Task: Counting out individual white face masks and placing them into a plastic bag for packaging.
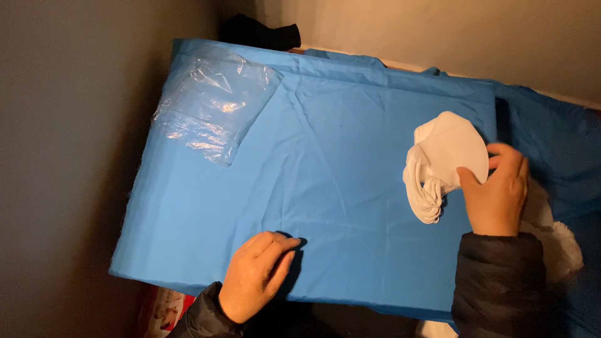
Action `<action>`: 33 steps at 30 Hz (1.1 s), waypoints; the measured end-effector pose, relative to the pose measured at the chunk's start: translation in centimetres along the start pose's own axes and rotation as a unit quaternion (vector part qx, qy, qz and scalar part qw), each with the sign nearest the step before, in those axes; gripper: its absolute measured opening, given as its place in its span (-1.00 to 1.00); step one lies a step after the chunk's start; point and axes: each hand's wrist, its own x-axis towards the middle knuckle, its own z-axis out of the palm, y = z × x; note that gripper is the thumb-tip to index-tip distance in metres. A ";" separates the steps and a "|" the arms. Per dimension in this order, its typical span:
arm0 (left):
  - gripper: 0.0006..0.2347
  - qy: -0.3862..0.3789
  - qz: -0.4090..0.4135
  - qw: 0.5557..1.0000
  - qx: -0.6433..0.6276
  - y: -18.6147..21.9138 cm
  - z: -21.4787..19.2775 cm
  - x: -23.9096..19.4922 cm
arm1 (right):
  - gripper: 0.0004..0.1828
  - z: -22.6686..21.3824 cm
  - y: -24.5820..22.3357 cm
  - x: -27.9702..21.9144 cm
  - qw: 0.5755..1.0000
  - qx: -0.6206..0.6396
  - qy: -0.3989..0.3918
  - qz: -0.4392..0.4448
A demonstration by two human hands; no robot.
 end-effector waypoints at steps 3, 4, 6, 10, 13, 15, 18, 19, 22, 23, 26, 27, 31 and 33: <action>-0.81 -0.015 -0.012 1.000 -0.011 -0.1 -0.1 0.0 | -0.40 -0.2 0.3 -0.7 0.999 0.024 0.029 -0.019; -0.81 -0.015 -0.013 1.000 -0.010 0.0 -0.3 0.1 | -0.40 -1.2 -0.7 -0.9 0.999 0.025 0.029 -0.019; -0.78 -0.037 -0.047 0.997 -0.040 0.3 -0.6 0.2 | -0.76 -3.3 -2.7 -1.2 0.991 0.131 0.029 0.010; -0.70 -0.052 -0.106 0.987 -0.106 0.2 -0.6 0.5 | -0.71 -6.5 -7.5 -3.0 0.952 0.282 -0.031 0.116; -0.42 -0.023 -0.081 0.987 -0.138 -0.3 -0.3 1.6 | -0.73 -7.1 -11.2 -4.2 0.900 0.383 -0.124 0.167; -0.19 -0.026 -0.097 0.967 -0.235 -0.7 -0.1 2.2 | -0.51 -6.4 -13.6 -5.1 0.829 0.503 -0.174 0.172; -0.42 -0.007 -0.220 0.872 -0.438 -2.0 0.3 2.7 | -0.43 -3.6 -15.3 -5.2 0.798 0.543 -0.219 0.140; -0.42 -0.004 -0.221 0.872 -0.437 -2.0 -0.4 3.0 | -0.43 -2.8 -15.4 -4.9 0.797 0.544 -0.222 0.139; -0.74 0.069 -0.246 0.911 -0.323 -3.5 -1.5 3.1 | -0.35 -0.3 -15.3 -4.4 0.785 0.540 -0.267 0.146; -0.77 0.111 -0.234 0.940 -0.222 -5.0 -1.4 2.7 | -0.36 0.8 -15.0 -4.4 0.804 0.524 -0.259 0.110; -0.84 0.153 -0.206 0.965 -0.056 -6.1 -1.7 2.8 | -0.41 2.4 -15.3 -4.0 0.863 0.442 -0.240 0.046; -0.88 0.149 -0.194 0.970 0.006 -5.9 -1.9 3.0 | -0.43 2.7 -15.7 -4.0 0.899 0.373 -0.229 0.022; -0.88 0.101 -0.192 0.973 0.074 -4.8 -2.3 3.0 | -0.53 3.2 -16.8 -3.9 0.938 0.290 -0.184 -0.047; -0.88 0.072 -0.164 0.967 0.183 -4.9 -2.5 3.1 | -0.60 3.3 -17.3 -3.9 0.955 0.222 -0.147 -0.131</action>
